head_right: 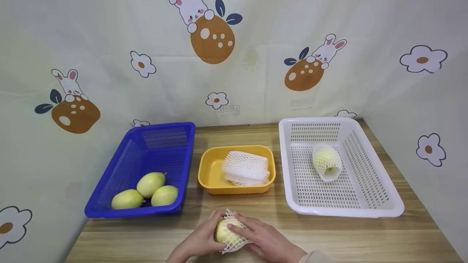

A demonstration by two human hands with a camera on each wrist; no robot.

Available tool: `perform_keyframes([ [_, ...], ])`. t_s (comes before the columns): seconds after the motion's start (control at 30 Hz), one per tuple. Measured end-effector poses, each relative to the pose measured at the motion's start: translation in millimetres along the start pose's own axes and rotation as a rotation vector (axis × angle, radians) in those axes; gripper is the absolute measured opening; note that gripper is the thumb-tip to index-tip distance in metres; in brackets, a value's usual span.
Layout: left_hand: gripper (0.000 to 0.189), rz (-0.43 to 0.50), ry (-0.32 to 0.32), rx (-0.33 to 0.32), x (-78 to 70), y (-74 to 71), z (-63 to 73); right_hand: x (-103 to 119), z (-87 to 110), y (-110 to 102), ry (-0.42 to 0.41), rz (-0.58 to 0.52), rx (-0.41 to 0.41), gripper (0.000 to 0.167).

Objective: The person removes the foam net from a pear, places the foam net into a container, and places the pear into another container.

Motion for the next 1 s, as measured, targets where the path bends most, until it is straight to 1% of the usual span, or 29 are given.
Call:
perform_keyframes([
  [0.07,0.07,0.031,0.022,-0.018,0.1,-0.8,0.4,0.2,0.4,-1.8,-0.006,-0.002,-0.02,0.048],
  [0.13,0.067,0.05,0.029,-0.023,0.2,-1.8,1.2,0.9,0.4,-3.2,-0.025,-0.011,-0.048,0.047],
  [0.2,0.066,0.069,0.027,-0.025,0.3,-3.2,2.4,1.3,0.2,-4.8,-0.033,-0.022,-0.059,0.045],
  [0.33,0.064,0.095,0.014,-0.032,-0.1,-7.0,4.7,2.2,-1.2,-8.6,-0.045,-0.006,-0.077,0.041],
  [0.47,0.064,0.11,0.013,-0.045,-0.5,-9.9,7.1,3.7,-3.3,-12.1,-0.06,0.007,-0.08,0.038],
  [0.57,0.064,0.136,0.01,-0.055,-0.2,-10.8,8.4,4.3,-4.3,-14.4,-0.049,0.003,-0.061,0.038],
  [0.67,0.063,0.166,-0.009,-0.056,1.0,-12.2,9.6,4.3,-4.0,-16.0,-0.03,0.007,-0.04,0.038],
  [0.73,0.063,0.189,-0.032,-0.059,2.3,-14.1,10.8,3.7,-2.4,-17.1,-0.025,0.012,-0.036,0.039],
  [0.8,0.063,0.205,-0.054,-0.067,3.5,-16.9,12.3,2.8,-0.3,-18.1,-0.025,0.022,-0.038,0.04],
  [0.87,0.064,0.218,-0.062,-0.076,4.3,-20.0,13.4,1.8,2.1,-19.2,-0.022,0.035,-0.04,0.043],
  [0.93,0.064,0.21,-0.053,-0.087,4.2,-23.2,14.3,1.0,3.3,-20.1,-0.019,0.053,-0.042,0.045],
  [1.0,0.064,0.183,-0.025,-0.102,3.3,-26.2,14.7,0.7,3.3,-21.0,-0.026,0.076,-0.058,0.041],
])
Point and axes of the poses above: each hand's wrist, its own z-axis away from the middle knuckle, its own y-axis out of the palm, x = y × z, the point moved 3 cm from there along -z, towards the middle knuckle
